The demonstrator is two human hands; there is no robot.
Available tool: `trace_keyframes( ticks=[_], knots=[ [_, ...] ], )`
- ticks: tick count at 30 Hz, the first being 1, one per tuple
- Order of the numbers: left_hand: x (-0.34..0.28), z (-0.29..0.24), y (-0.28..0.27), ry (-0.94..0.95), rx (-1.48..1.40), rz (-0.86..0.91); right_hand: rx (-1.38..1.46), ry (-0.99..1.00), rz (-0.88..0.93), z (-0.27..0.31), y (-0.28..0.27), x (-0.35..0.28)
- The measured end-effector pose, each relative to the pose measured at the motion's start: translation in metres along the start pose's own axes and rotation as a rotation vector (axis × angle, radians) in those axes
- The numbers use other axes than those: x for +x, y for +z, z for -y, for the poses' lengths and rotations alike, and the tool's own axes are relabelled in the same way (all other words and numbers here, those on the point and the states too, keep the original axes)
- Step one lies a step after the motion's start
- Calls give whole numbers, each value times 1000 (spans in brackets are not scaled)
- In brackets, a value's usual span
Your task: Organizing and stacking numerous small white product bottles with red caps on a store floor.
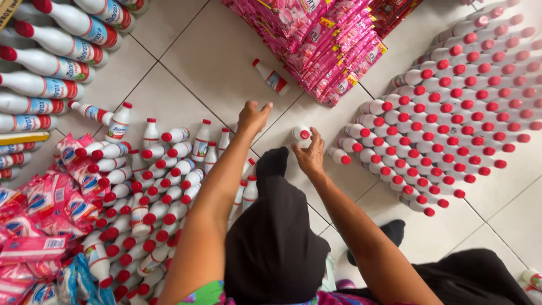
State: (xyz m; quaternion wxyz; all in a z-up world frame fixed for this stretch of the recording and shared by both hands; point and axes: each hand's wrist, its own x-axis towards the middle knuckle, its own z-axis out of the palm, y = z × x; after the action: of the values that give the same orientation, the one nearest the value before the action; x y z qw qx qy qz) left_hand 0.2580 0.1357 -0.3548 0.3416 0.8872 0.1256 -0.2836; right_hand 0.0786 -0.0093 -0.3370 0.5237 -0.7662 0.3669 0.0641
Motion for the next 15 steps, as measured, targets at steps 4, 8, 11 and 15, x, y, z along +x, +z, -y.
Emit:
trace_keyframes(
  ticks=[4,8,11,15],
  knots=[
    [33,-46,20,-166,-125,6,-4,-68,-50,-9,16,22],
    [71,-45,46,-116,-64,-94,-5,-162,-110,0,23,37],
    [72,-45,45,-76,-4,-94,-18,-197,-147,0,27,51],
    [54,-30,36,89,-54,-7,-19,-251,-209,4,32,64]
  ],
)
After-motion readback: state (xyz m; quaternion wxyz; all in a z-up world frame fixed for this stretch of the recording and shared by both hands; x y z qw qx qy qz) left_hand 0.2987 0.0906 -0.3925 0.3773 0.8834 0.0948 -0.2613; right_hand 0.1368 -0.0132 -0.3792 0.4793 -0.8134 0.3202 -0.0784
